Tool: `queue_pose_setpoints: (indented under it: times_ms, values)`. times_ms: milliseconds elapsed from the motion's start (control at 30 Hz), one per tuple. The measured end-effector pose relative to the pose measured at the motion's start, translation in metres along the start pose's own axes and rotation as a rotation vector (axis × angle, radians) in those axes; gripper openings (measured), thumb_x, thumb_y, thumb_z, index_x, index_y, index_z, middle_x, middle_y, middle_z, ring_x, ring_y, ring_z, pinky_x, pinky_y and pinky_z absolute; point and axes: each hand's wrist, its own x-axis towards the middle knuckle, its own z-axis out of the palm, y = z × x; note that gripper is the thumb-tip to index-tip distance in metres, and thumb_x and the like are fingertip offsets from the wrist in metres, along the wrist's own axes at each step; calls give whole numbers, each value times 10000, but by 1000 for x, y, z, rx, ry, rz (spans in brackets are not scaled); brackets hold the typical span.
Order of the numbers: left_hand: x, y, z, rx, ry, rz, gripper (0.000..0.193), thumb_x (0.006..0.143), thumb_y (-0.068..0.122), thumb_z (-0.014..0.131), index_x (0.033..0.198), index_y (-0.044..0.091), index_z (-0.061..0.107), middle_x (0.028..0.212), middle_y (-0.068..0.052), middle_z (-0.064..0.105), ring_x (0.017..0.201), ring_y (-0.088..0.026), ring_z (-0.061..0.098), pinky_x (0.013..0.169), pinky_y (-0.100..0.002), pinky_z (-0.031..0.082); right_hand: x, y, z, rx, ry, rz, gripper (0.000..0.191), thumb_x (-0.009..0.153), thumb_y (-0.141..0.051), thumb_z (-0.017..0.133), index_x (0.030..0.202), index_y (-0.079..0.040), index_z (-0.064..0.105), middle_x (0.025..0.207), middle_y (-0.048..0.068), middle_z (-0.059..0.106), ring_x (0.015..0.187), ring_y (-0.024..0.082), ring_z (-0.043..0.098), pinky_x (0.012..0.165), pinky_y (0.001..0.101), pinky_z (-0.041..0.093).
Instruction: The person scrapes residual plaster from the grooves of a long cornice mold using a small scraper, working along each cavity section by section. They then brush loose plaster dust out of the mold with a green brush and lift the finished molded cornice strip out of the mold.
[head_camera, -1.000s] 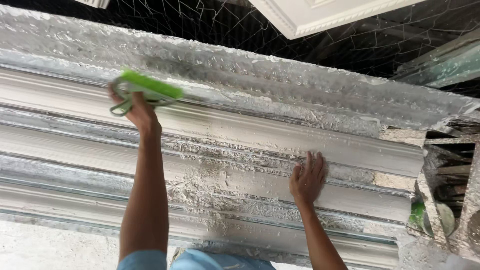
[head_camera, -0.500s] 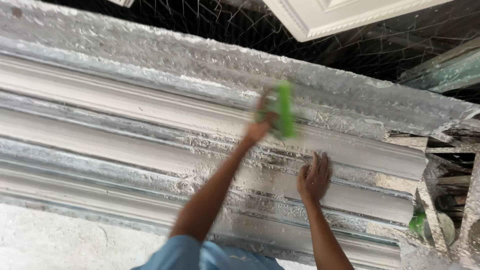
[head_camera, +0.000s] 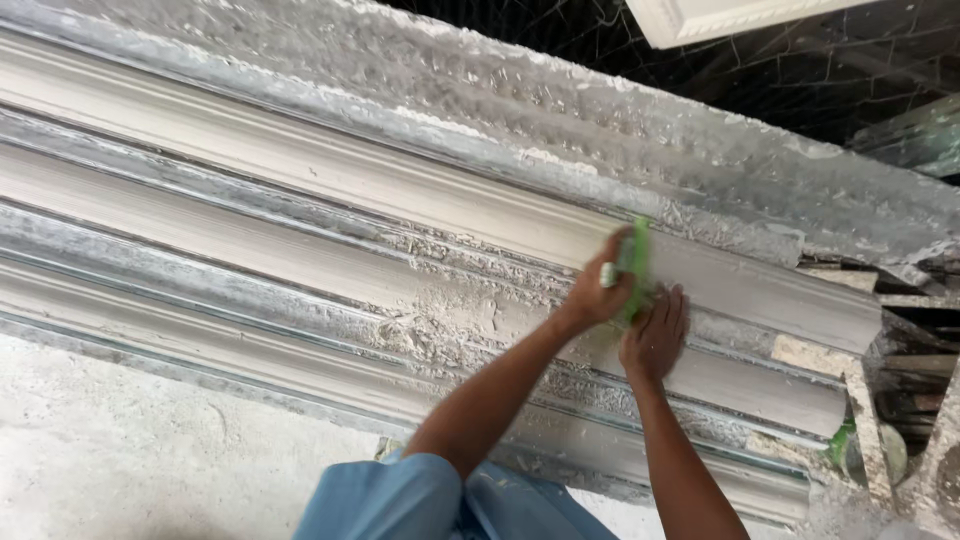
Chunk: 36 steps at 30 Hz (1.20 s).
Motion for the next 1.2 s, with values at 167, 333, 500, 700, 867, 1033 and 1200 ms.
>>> queue_pose_setpoints:
  times_ms: [167,333,500,700,867,1033,1200]
  values:
    - [4,4,-56,-120,-73,242,570,1025,165,494,1570,247,351,1646,-177,381,1364,-397,474,1126,-552,481,0,-2,-3,60,-29,49,499,1047,-228,413,1506,-55,503,1593,230,443,1490,425,384,1225,563,267]
    - [-29,65,-309,777,380,312,548,1202,287,522,1673,310,244,1780,-209,176,1649,-406,271,1187,-523,513,4,-20,-9,11,12,34,502,1035,-242,440,1499,-61,501,1581,238,450,1481,440,382,1225,564,279]
    - [-73,53,-331,141,630,72,635,1083,256,517,1635,102,242,1540,-240,417,1381,-379,523,1050,-530,572,3,-25,-10,-15,6,-10,503,1036,-258,432,1495,-70,515,1564,242,457,1461,456,388,1213,581,288]
    - [-70,-31,-32,-237,24,145,612,1061,146,464,1628,41,260,1609,-198,414,1492,-360,447,1228,-522,474,-4,-12,-15,260,8,-91,530,1107,-328,323,1507,-16,474,1549,213,501,1474,439,417,1226,554,297]
    - [-43,-10,-79,-512,-38,377,837,882,67,585,1621,102,194,1603,-175,363,1116,-252,585,623,-293,647,-12,-6,-21,302,65,-143,533,1129,-356,304,1490,-14,496,1557,220,493,1459,408,452,1232,515,326]
    - [-56,59,-346,-255,329,219,592,1092,356,519,1618,192,304,1588,-182,426,1269,-303,636,827,-497,690,-11,-11,-17,194,0,-221,586,1093,-422,320,1458,-16,532,1548,221,518,1430,405,483,1210,552,324]
    - [-106,45,-338,123,534,-26,666,1039,178,562,1631,124,262,1496,-246,481,1235,-335,636,920,-499,650,-9,-16,-22,220,-17,-274,566,1090,-466,375,1426,-52,566,1515,200,544,1405,408,509,1189,537,354]
